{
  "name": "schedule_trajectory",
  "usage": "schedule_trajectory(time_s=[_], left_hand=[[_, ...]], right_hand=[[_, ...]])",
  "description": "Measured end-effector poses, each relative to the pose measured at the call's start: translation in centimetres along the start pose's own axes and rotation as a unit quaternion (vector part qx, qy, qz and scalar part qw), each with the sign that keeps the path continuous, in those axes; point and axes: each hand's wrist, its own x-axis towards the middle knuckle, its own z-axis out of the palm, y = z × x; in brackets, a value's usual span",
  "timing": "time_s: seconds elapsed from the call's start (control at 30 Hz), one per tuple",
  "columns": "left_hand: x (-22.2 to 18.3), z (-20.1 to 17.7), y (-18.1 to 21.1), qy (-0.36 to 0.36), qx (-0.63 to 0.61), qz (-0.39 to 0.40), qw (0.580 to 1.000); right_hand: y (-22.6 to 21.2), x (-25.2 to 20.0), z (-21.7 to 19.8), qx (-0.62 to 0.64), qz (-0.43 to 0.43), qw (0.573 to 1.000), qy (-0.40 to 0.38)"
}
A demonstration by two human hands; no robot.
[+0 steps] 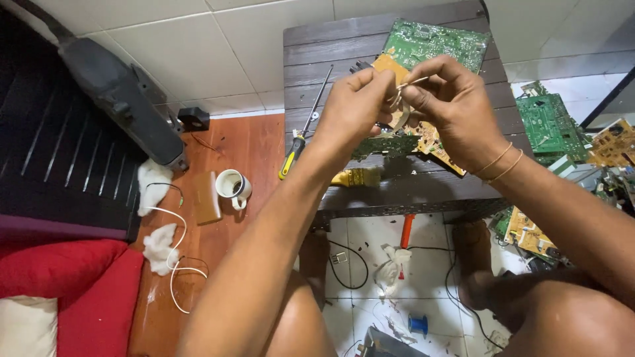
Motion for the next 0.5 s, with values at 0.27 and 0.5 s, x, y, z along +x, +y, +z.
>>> schedule_trajectory(time_s=[0.27, 0.5], left_hand=[[-0.3, 0.3, -0.1, 0.09, 0.261, 0.137, 0.951], [-0.3, 0.6, -0.8, 0.09, 0.282, 0.252, 0.921]], right_hand=[[-0.9, -0.2, -0.1, -0.001, 0.058, 0.998, 0.029], [-1.0, -0.5, -0.4, -0.008, 0.08, 0.995, 0.053]])
